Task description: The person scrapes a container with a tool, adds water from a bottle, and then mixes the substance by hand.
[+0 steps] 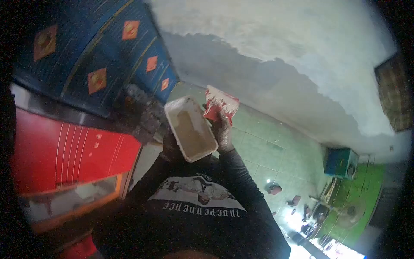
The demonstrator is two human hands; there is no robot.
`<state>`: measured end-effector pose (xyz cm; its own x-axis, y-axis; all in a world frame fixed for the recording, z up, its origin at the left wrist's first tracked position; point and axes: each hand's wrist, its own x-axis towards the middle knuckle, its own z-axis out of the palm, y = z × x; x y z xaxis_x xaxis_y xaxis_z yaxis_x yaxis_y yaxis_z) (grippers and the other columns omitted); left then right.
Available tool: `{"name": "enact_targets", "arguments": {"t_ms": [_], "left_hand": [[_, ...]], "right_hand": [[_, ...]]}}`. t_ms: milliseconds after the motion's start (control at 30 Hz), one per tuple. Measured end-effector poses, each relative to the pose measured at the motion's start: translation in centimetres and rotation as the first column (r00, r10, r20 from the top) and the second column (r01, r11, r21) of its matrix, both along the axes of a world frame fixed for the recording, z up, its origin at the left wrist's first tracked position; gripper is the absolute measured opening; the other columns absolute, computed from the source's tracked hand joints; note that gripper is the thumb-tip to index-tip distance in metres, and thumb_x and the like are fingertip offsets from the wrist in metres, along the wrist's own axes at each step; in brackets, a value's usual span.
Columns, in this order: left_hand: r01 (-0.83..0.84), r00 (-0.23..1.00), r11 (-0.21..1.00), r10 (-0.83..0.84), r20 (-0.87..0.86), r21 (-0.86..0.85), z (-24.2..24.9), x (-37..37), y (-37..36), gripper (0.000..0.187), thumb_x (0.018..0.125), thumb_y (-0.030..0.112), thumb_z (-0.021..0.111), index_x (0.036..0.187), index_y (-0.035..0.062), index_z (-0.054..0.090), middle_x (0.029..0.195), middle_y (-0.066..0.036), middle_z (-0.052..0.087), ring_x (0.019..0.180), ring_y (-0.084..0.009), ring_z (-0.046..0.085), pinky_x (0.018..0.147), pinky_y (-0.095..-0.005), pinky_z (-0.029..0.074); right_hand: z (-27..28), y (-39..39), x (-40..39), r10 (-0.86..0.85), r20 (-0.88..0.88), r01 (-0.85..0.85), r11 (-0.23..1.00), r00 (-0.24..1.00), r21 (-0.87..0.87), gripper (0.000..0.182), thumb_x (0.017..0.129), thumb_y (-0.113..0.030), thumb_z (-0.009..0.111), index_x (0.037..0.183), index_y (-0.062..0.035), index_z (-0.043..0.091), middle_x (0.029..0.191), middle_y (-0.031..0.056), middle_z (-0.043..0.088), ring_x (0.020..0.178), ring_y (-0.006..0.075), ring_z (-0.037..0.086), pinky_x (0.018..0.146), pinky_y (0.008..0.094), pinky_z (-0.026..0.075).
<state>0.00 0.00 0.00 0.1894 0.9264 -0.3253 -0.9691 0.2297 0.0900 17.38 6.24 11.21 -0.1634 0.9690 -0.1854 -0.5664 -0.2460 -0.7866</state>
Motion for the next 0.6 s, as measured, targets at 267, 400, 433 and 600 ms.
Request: {"name": "enact_targets", "arguments": {"t_ms": [267,400,433,600], "left_hand": [[-0.178,0.982,0.984,0.178,-0.067,0.008,5.1,3.2,-0.5,0.058,0.104,0.048,0.027,0.144,0.0076,0.04,0.137,-0.017,0.053,0.122,-0.0312,0.055,0.106,-0.0479,0.044],[-0.292,0.889,0.956,0.265,-0.374,-0.018,5.0,2.3,-2.6,0.058,0.105,0.047,0.027,0.141,0.0058,0.044,0.136,-0.017,0.055,0.12,-0.0305,0.057,0.104,-0.0458,0.046],[-0.329,0.891,0.941,0.28,-0.357,-0.083,5.2,2.7,-3.5,0.057,0.104,0.046,0.028,0.141,0.0057,0.045,0.137,-0.016,0.055,0.121,-0.0303,0.057,0.103,-0.0454,0.047],[-0.402,0.775,0.89,0.206,-0.597,-0.215,8.2,2.8,-4.4,0.055,0.104,0.045,0.03,0.14,0.007,0.047,0.134,-0.012,0.058,0.122,-0.0297,0.057,0.102,-0.0456,0.049]], "right_hand": [[7.0,0.3,2.4,0.163,0.041,-0.156,0.976,0.986,-0.151,0.054,0.099,-0.035,0.056,0.139,-0.0014,0.045,0.135,0.0141,0.056,0.125,0.0261,0.053,0.11,0.0437,0.039],[6.4,-0.5,1.9,0.233,0.068,-0.221,0.964,0.97,-0.15,0.054,0.097,-0.036,0.059,0.137,-0.001,0.047,0.13,0.0124,0.058,0.121,0.0262,0.056,0.108,0.0438,0.041],[7.5,-1.3,2.2,0.244,0.053,-0.231,0.957,0.968,-0.177,0.054,0.097,-0.036,0.059,0.137,-0.001,0.047,0.13,0.0124,0.058,0.121,0.0262,0.056,0.108,0.0438,0.041],[8.0,-0.9,3.1,0.397,-0.018,-0.39,0.894,0.918,-0.222,0.041,0.099,-0.026,0.059,0.132,-0.003,0.052,0.125,0.0088,0.061,0.116,0.0214,0.059,0.102,0.0388,0.045]]}}
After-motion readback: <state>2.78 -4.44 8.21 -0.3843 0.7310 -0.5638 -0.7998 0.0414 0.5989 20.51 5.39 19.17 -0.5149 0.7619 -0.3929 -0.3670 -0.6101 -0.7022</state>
